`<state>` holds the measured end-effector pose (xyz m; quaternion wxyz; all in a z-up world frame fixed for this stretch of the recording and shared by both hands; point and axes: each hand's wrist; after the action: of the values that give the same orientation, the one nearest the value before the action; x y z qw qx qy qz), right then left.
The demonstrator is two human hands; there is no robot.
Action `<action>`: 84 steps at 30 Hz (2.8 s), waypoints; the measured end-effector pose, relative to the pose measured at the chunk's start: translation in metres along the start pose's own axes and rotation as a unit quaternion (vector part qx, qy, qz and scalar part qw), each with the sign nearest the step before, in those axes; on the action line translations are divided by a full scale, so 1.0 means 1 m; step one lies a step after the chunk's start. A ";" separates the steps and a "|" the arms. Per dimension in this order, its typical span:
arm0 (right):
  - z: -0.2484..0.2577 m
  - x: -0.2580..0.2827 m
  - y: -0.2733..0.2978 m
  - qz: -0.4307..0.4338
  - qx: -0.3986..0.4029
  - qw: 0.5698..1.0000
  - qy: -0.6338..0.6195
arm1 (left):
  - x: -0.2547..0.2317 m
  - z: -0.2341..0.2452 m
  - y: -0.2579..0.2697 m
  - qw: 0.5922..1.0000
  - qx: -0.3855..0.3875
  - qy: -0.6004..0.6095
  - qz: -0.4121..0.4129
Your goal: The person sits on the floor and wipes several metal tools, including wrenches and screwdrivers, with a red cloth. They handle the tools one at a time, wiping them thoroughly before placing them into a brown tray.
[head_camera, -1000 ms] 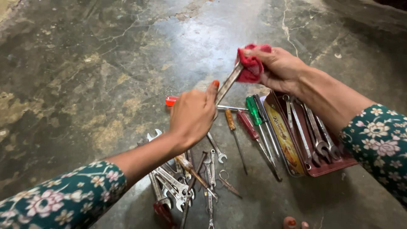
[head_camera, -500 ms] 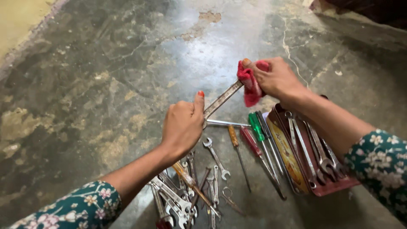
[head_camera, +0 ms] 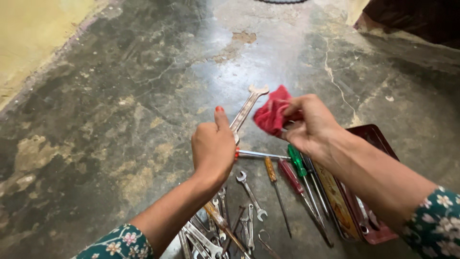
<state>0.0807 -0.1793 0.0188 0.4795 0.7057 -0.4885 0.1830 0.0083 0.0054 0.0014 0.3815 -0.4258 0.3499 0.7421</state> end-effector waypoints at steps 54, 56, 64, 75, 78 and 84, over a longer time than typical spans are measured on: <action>0.024 -0.026 0.056 0.641 0.222 0.491 0.547 | -0.032 -0.007 0.022 0.942 0.209 0.178 0.195; 0.024 -0.024 0.059 0.635 0.221 0.494 0.551 | -0.033 -0.008 0.025 0.943 0.231 0.161 0.177; 0.041 -0.012 0.014 0.603 0.213 0.473 0.606 | -0.043 -0.014 0.032 0.949 0.216 0.140 0.183; 0.023 -0.009 0.047 0.630 0.216 0.484 0.568 | -0.052 -0.014 0.014 0.945 0.200 0.170 0.194; 0.019 -0.008 0.061 0.657 0.209 0.486 0.536 | -0.052 -0.016 0.013 0.937 0.218 0.192 0.195; 0.028 -0.002 0.047 0.642 0.235 0.464 0.564 | -0.054 -0.026 0.029 0.965 0.169 0.131 0.152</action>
<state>0.0338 -0.2054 0.0275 0.2147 0.0231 -0.3656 0.9054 0.0112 -0.0444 0.0457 0.2816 -0.3906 0.5777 0.6591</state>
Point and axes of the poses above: each hand's wrist, its own y-axis away from the middle knuckle, its own z-axis out of the back of the hand, x = y × z, and after that the axes turned 3 degrees about -x, right-handed
